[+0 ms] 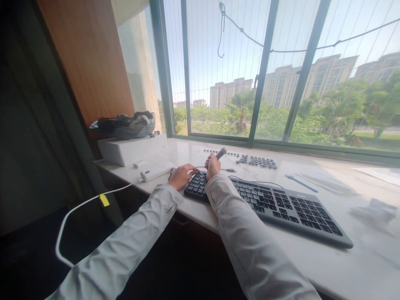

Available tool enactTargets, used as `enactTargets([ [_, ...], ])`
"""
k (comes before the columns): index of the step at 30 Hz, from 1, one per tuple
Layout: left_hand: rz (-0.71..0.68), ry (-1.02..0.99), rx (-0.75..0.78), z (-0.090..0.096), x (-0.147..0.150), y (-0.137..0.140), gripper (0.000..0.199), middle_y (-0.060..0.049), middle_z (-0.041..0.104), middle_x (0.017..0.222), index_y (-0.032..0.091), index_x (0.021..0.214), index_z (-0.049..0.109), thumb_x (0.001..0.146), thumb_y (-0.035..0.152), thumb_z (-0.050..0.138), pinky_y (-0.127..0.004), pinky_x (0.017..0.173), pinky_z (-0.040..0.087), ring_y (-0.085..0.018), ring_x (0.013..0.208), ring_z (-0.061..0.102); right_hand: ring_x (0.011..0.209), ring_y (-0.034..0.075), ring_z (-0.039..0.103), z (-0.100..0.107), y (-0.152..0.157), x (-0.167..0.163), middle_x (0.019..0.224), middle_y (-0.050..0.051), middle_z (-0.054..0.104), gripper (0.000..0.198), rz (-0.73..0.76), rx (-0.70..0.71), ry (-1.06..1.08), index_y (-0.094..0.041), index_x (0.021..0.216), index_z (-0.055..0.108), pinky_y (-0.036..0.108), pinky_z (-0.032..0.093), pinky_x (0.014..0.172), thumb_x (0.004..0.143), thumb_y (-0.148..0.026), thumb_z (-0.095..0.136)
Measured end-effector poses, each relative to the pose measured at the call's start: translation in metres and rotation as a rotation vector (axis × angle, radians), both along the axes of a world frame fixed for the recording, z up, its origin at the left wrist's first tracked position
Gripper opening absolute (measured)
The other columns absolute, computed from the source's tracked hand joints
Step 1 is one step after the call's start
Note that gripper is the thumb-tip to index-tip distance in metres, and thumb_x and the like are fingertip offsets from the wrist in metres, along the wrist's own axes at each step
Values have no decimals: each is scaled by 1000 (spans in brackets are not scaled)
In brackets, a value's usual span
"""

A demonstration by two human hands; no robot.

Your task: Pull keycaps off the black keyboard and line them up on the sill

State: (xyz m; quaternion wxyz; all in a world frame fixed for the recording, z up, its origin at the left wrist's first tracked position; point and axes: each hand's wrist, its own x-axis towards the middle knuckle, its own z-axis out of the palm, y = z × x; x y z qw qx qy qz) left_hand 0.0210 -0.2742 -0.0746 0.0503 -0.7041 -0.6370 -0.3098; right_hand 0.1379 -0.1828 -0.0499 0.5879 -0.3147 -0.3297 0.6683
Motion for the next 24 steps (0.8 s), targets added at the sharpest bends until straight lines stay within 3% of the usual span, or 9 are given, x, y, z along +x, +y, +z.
enactTargets([
  [4, -21, 18, 37, -2, -1, 2, 28, 0, 67, 108, 32, 102, 71, 94, 36, 44, -26, 85, 46, -17, 96, 62, 34, 5, 26, 3, -5, -1, 40, -10, 27, 32, -29, -6, 4, -21, 64, 37, 18, 25, 33, 90, -37, 47],
  [10, -19, 35, 32, -1, 0, 2, 30, -2, 67, 107, 29, 102, 71, 95, 37, 43, -25, 84, 45, -17, 96, 62, 34, 5, 26, 4, -10, -5, 42, -10, 26, 39, -68, 19, -15, -22, 62, 35, 19, 24, 33, 88, -49, 47],
  [24, -25, 73, 18, -1, 1, 5, 32, -2, 65, 110, 32, 107, 69, 95, 41, 41, -27, 81, 45, -18, 96, 62, 37, 7, 25, 5, -10, -8, 44, -9, 29, 37, 54, 66, -110, -21, 67, 38, 22, 20, 37, 87, -51, 49],
])
